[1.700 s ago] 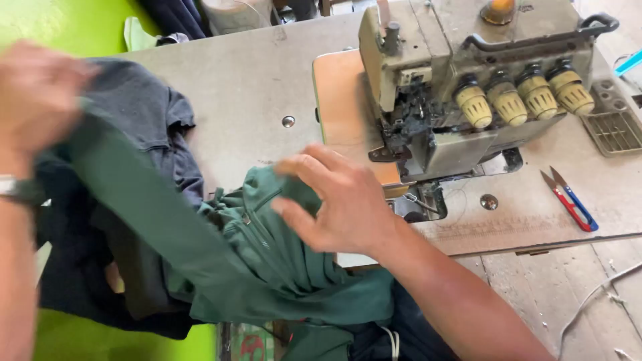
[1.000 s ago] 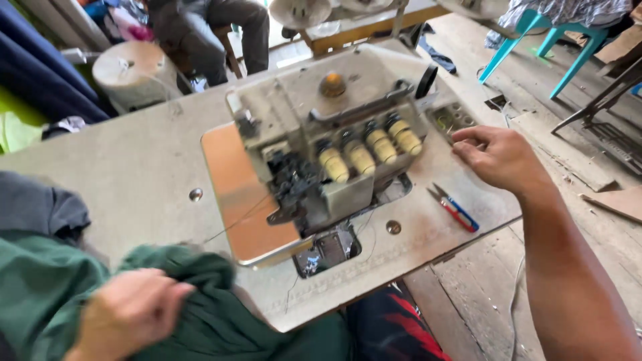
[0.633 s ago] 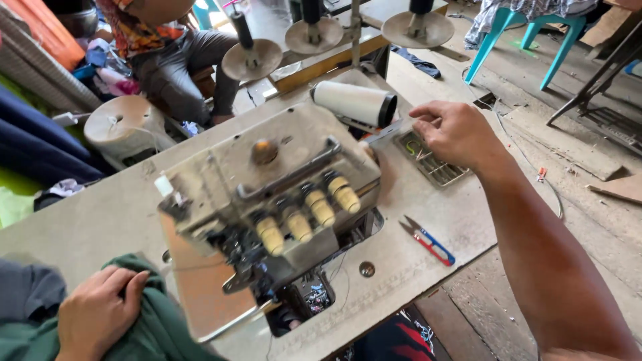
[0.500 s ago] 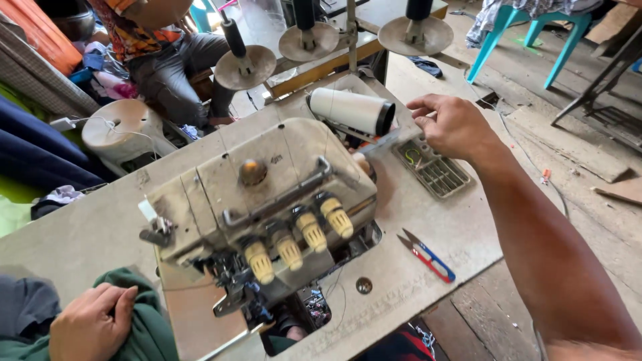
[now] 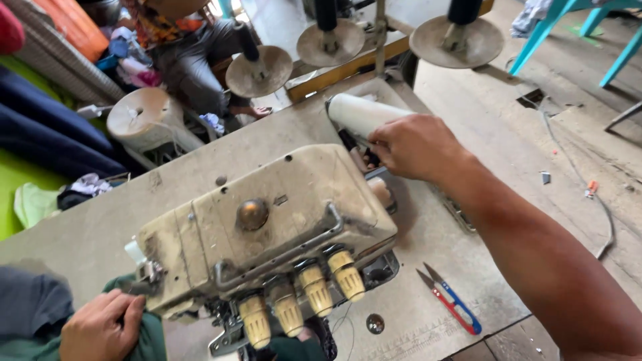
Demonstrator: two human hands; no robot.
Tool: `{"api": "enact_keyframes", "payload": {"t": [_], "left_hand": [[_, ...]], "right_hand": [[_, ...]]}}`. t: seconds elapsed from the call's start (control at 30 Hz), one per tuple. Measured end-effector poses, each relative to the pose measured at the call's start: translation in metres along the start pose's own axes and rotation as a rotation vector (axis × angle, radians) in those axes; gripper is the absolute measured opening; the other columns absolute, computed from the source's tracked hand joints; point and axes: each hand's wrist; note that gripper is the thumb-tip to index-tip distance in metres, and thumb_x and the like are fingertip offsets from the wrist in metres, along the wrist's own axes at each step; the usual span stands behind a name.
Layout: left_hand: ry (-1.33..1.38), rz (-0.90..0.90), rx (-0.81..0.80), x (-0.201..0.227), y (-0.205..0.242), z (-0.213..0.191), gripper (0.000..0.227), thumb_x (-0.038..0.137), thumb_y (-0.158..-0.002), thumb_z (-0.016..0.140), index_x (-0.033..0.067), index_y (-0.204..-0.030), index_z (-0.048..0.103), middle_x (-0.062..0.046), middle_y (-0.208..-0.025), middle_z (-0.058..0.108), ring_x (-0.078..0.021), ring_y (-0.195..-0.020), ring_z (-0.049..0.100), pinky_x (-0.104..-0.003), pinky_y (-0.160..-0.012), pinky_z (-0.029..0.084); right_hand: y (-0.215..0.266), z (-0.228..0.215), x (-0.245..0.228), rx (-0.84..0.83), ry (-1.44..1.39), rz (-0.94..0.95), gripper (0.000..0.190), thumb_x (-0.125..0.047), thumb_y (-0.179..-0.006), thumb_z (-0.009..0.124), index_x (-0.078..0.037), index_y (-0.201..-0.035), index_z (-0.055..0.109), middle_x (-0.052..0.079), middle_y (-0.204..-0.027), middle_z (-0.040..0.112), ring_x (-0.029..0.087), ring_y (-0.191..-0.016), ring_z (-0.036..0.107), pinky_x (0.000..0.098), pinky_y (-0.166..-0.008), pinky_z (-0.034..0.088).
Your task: The person uses a pair of pliers to adjust and manipulate the internal components of a sewing machine, specifically focusing on the needle and thread area. They repeatedly pull threads and adjust parts within the machine's mechanism.
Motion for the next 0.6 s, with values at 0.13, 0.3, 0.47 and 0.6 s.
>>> {"api": "enact_keyframes", "payload": {"t": [0.13, 0.3, 0.47, 0.6], "left_hand": [[0.021, 0.006, -0.038, 0.004, -0.006, -0.008, 0.03, 0.032, -0.097, 0.058, 0.0184, -0.071, 0.064, -0.002, -0.07, 0.061, -0.0269, -0.073, 0.063, -0.042, -0.068, 0.047], [0.099, 0.068, -0.004, 0.006, -0.008, -0.018, 0.032, 0.03, -0.099, 0.057, 0.014, -0.071, 0.059, -0.008, -0.07, 0.06, -0.032, -0.07, 0.061, -0.045, -0.065, 0.045], [0.153, 0.052, 0.044, 0.004, -0.004, -0.023, 0.035, 0.028, -0.099, 0.06, 0.0117, -0.069, 0.056, -0.009, -0.07, 0.059, -0.0349, -0.069, 0.059, -0.048, -0.062, 0.044], [0.178, 0.075, 0.096, 0.002, 0.0, -0.024, 0.036, 0.026, -0.098, 0.062, 0.0111, -0.067, 0.054, -0.009, -0.069, 0.059, -0.0336, -0.068, 0.058, -0.048, -0.061, 0.044]], "right_hand": [[-0.026, 0.039, -0.012, -0.102, 0.305, 0.012, 0.022, -0.023, -0.088, 0.056, -0.023, -0.099, 0.075, 0.011, -0.092, 0.077, 0.035, -0.09, 0.075, 0.048, -0.072, 0.059], [-0.033, 0.027, -0.024, -0.304, 0.454, 0.131, 0.035, -0.025, -0.09, 0.058, -0.02, -0.121, 0.074, 0.014, -0.112, 0.078, 0.034, -0.105, 0.077, 0.0443, -0.084, 0.062], [0.009, -0.001, -0.029, -0.254, 0.374, 0.246, 0.038, -0.034, -0.099, 0.061, -0.035, -0.137, 0.063, 0.013, -0.104, 0.081, 0.03, -0.087, 0.077, 0.0392, -0.071, 0.062], [0.061, 0.077, 0.126, -0.027, -1.233, -0.037, 0.068, -0.007, -0.099, 0.039, -0.011, -0.166, 0.032, -0.005, -0.08, 0.034, -0.001, -0.053, 0.04, 0.0069, -0.04, 0.034]]}}
Point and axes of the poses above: each hand's wrist, its own y-axis away from the middle knuckle, its own z-axis out of the palm, x = y × z
